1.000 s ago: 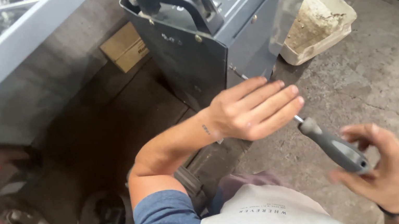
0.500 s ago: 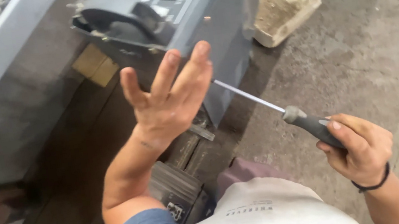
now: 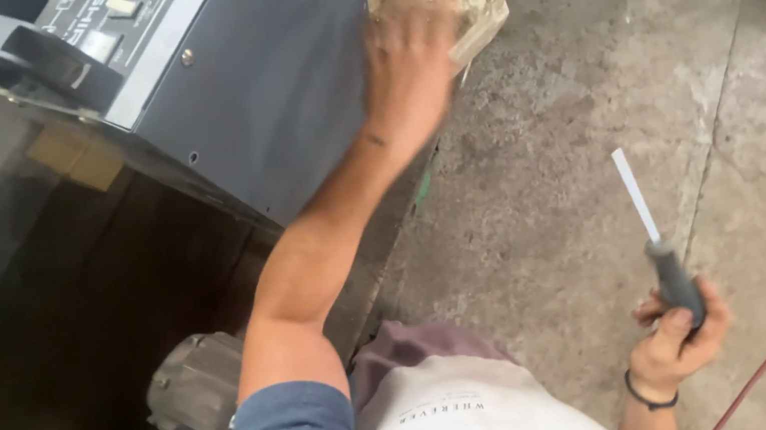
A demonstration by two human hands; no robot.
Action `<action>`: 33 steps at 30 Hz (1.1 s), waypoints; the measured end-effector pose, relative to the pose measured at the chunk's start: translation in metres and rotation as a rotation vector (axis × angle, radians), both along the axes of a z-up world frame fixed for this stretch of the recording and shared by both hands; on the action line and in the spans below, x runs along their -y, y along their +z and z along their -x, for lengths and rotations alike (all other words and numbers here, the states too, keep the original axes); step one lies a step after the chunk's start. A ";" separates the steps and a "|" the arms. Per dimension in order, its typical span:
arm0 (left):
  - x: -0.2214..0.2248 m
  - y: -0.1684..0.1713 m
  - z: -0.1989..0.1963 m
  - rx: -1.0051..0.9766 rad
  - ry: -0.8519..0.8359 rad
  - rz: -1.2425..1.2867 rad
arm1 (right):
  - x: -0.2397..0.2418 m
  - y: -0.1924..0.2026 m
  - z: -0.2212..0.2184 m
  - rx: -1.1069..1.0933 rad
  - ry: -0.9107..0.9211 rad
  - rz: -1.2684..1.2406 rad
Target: Using a screwdriver to remove screws from a metal casing and then removing the side panel of an electronic device.
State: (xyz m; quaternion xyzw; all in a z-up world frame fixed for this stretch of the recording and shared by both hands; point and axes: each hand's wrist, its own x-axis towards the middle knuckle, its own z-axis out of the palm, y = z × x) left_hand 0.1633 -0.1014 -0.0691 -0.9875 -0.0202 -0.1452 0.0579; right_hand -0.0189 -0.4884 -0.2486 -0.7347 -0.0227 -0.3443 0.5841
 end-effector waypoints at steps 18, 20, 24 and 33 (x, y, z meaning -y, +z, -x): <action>-0.084 0.056 0.113 0.471 -0.840 0.759 | -0.162 0.145 -0.085 0.438 0.538 0.349; -0.096 0.070 0.123 0.387 -0.720 0.695 | -0.176 0.163 -0.086 0.313 0.576 0.311; -0.094 0.078 0.126 0.381 -0.692 0.784 | -0.184 0.170 -0.089 0.317 0.531 0.348; -0.096 0.081 0.123 0.475 -0.612 0.787 | -0.199 0.193 -0.095 0.271 0.539 0.396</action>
